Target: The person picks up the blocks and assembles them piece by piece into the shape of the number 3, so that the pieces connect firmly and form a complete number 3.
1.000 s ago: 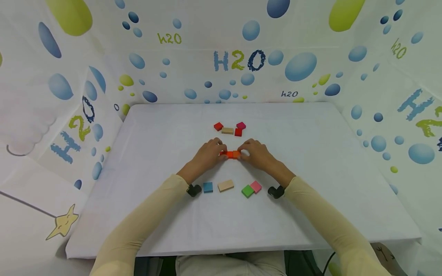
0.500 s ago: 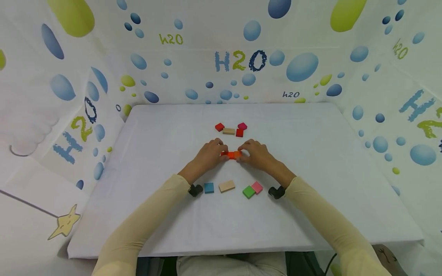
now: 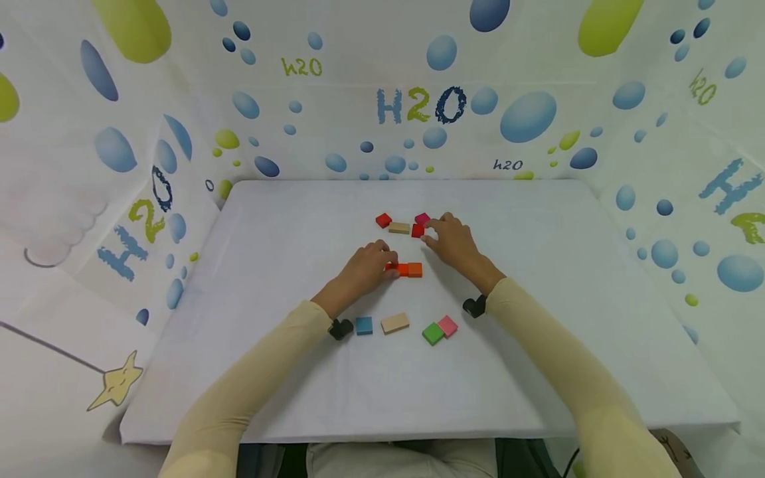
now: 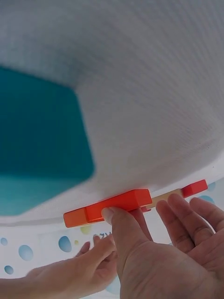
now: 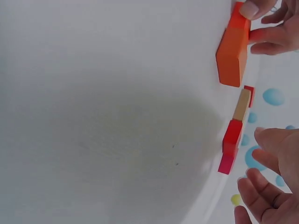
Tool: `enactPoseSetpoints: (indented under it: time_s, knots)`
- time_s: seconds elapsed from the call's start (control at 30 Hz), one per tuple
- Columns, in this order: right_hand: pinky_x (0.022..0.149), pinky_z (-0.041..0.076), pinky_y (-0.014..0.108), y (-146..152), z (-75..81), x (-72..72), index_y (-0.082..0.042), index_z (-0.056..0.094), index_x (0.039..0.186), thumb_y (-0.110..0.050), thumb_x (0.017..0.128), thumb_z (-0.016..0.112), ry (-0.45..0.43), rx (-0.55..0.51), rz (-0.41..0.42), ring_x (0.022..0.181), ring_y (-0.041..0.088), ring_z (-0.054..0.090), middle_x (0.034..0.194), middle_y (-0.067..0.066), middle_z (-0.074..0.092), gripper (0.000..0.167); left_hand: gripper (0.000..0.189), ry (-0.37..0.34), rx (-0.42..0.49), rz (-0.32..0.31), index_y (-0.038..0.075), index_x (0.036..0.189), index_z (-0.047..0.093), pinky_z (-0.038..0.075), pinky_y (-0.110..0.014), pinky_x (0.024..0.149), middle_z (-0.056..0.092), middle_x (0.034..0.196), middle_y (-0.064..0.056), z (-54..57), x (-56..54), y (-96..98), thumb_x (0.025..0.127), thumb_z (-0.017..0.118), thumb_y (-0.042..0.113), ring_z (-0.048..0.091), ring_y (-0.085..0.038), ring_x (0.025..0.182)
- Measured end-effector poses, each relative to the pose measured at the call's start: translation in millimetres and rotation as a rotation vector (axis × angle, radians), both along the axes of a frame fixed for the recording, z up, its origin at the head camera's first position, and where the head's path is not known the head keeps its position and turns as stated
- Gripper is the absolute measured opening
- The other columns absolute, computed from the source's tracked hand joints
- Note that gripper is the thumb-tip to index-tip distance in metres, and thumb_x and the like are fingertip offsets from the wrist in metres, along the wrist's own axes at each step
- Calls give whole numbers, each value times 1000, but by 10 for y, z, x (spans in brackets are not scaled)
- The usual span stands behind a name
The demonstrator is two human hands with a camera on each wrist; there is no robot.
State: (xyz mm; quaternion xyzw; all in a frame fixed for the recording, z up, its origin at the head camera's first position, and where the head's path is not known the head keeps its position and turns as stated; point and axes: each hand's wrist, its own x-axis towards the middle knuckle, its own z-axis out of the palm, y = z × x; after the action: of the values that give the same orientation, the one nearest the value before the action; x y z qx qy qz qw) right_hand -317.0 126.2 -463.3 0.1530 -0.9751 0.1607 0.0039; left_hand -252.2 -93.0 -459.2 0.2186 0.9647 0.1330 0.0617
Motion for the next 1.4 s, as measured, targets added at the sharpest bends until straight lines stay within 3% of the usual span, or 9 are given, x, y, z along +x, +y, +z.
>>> enactPoseSetpoints:
  time_s: [0.17,0.4,0.67,1.07,1.4]
  knots:
    - [98,55,50,-73,-2,-142,-12,63,147,-30,104,69,-26,15,-7,110,32,60,122,18,60,46,31,17,-20,-4,15,127,74,50,-46,111,63,135,-13,-6,-8,-12,101,74,31,59,-30,124]
    - [97,55,49,-93,-66,-224,-11,62,147,-31,106,65,-35,55,-12,110,33,60,121,19,61,46,32,23,-32,-10,15,129,74,51,-46,110,63,136,-13,-40,-24,-12,100,74,31,60,-30,125]
    - [96,55,46,-96,-101,-284,-10,66,141,-24,108,61,-95,-111,-41,109,31,58,119,18,59,36,32,36,-45,3,16,128,74,51,-45,110,63,135,-12,-43,-21,-1,100,74,32,60,-29,124]
    - [97,53,48,-90,-100,-260,-10,67,140,-21,109,60,-143,-173,-43,113,32,57,120,18,57,34,32,21,-34,6,15,129,73,50,-45,110,63,136,-12,-52,-5,9,101,74,31,60,-29,124]
    - [90,54,40,-14,-127,-262,-10,67,138,-21,108,61,-213,-237,-18,111,31,55,119,18,61,32,33,24,-27,13,15,129,73,51,-45,109,63,136,-13,-72,-21,6,101,73,32,60,-29,125]
